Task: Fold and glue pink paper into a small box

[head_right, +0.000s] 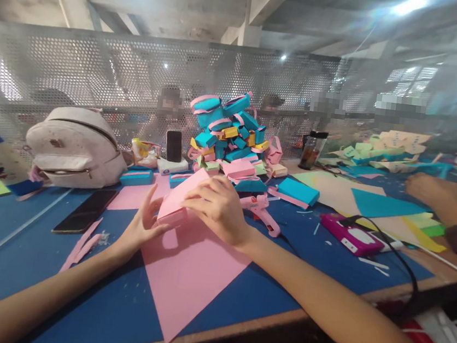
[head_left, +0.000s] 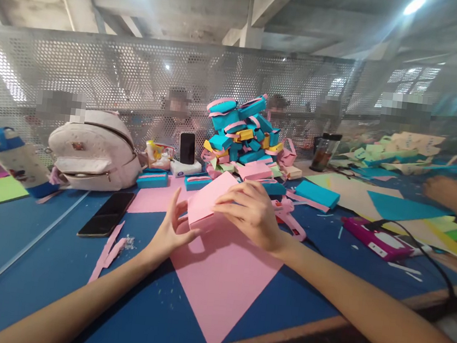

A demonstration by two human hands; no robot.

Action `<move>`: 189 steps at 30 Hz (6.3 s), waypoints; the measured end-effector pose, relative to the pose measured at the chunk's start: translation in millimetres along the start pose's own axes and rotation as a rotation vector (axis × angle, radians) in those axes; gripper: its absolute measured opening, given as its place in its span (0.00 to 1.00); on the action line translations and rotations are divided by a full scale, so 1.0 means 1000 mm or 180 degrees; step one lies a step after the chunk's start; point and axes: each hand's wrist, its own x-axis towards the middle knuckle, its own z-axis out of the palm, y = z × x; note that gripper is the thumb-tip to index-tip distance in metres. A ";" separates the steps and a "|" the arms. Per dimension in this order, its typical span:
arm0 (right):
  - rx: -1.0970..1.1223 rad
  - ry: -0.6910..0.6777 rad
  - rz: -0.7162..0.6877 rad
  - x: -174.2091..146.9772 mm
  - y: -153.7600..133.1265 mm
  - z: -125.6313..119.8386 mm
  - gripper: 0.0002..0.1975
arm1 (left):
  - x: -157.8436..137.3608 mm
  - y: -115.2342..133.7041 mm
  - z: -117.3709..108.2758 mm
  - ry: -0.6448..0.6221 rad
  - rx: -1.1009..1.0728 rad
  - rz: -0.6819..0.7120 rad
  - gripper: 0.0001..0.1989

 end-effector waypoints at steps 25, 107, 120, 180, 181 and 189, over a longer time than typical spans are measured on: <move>0.0492 -0.0134 0.0214 -0.003 -0.003 0.002 0.07 | 0.001 -0.003 -0.003 0.0310 0.0224 0.0125 0.53; 0.0538 -0.0078 0.0367 -0.014 -0.011 0.015 0.04 | 0.003 -0.004 -0.001 0.0345 0.0972 0.0329 0.56; 0.0493 -0.0001 0.0382 -0.013 -0.009 0.013 0.06 | 0.005 -0.006 -0.001 0.0336 0.0665 0.0294 0.53; 0.1079 0.0566 0.1044 -0.010 -0.002 0.006 0.03 | 0.009 0.027 -0.031 0.0054 0.4759 0.3442 0.48; 0.1018 0.0549 0.1011 -0.010 -0.002 0.006 0.02 | 0.010 0.026 -0.030 0.0158 0.4601 0.3196 0.49; 0.0681 0.0328 0.0671 -0.011 -0.003 0.007 0.03 | 0.012 0.020 -0.022 0.0315 0.3493 0.1719 0.51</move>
